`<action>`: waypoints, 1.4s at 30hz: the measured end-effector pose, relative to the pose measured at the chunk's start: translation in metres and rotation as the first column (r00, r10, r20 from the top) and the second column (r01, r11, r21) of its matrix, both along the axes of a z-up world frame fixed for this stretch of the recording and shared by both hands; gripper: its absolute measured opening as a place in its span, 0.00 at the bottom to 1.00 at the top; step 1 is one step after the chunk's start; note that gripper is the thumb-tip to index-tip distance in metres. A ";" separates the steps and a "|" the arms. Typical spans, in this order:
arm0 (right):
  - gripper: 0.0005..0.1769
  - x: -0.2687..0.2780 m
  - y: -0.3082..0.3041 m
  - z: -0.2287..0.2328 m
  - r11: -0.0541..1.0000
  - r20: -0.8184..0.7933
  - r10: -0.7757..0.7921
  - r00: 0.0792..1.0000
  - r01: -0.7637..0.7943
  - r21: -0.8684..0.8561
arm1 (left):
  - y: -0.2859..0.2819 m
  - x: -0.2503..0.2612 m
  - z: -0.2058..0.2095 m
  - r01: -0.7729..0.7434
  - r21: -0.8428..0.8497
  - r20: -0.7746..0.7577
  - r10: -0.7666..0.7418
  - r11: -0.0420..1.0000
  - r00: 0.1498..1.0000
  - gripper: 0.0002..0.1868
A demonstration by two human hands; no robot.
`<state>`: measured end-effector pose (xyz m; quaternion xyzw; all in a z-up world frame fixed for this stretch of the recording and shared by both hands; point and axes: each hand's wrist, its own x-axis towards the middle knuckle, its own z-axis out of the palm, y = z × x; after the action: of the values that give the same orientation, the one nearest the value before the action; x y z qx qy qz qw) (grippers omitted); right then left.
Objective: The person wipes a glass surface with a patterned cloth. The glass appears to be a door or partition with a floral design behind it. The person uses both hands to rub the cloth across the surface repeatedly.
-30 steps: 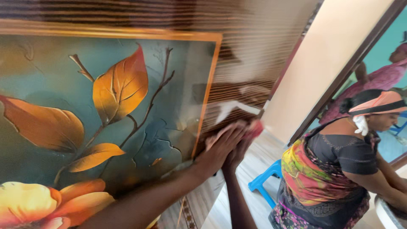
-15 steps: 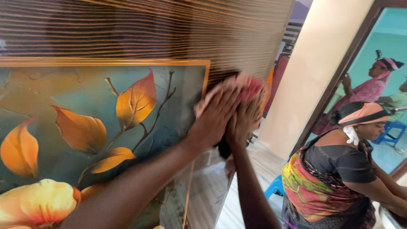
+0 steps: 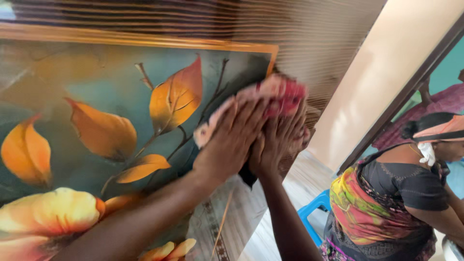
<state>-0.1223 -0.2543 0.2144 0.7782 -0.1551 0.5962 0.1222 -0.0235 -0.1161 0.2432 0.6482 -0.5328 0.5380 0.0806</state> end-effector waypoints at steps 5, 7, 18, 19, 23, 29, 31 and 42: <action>0.39 -0.005 0.028 -0.113 0.999 -0.073 0.034 0.997 -0.035 -0.008 | 0.025 0.000 -0.109 0.074 0.206 -0.007 -0.074 0.976 0.997 0.37; 0.39 -0.007 0.039 -0.138 0.997 -0.084 0.059 0.995 -0.063 -0.047 | 0.040 0.000 -0.138 0.122 0.184 -0.030 -0.118 0.975 0.993 0.37; 0.35 0.043 0.113 0.024 0.991 -0.013 0.037 0.999 -0.038 -0.130 | 0.108 0.045 0.003 0.145 -0.094 -0.029 -0.148 0.985 0.989 0.37; 0.36 0.050 0.124 0.051 0.990 -0.007 0.031 0.999 -0.032 -0.141 | 0.118 0.051 0.030 0.122 -0.102 -0.031 -0.125 0.987 0.992 0.36; 0.35 0.083 0.164 0.138 0.985 -0.023 -0.053 0.998 0.049 -0.169 | 0.166 0.082 0.111 0.231 -0.274 -0.048 -0.253 0.934 0.966 0.37; 0.33 0.125 0.212 0.166 0.957 -0.048 -0.046 0.998 0.030 -0.288 | 0.224 0.115 0.113 0.118 -0.307 -0.153 -0.171 0.944 0.973 0.33; 0.32 0.126 0.222 0.143 0.948 -0.104 -0.008 0.995 -0.026 -0.317 | 0.233 0.116 0.081 0.026 -0.313 -0.177 -0.085 0.949 0.981 0.35; 0.34 0.099 0.252 0.001 0.890 -0.344 0.091 0.935 -0.231 -0.393 | 0.249 0.092 -0.082 -0.027 -0.181 -0.236 -0.016 0.983 0.972 0.35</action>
<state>-0.0236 -0.0028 0.2152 0.8279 0.0666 0.4913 0.2622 0.0684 0.1328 0.1615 0.6989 -0.4659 0.5039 0.2013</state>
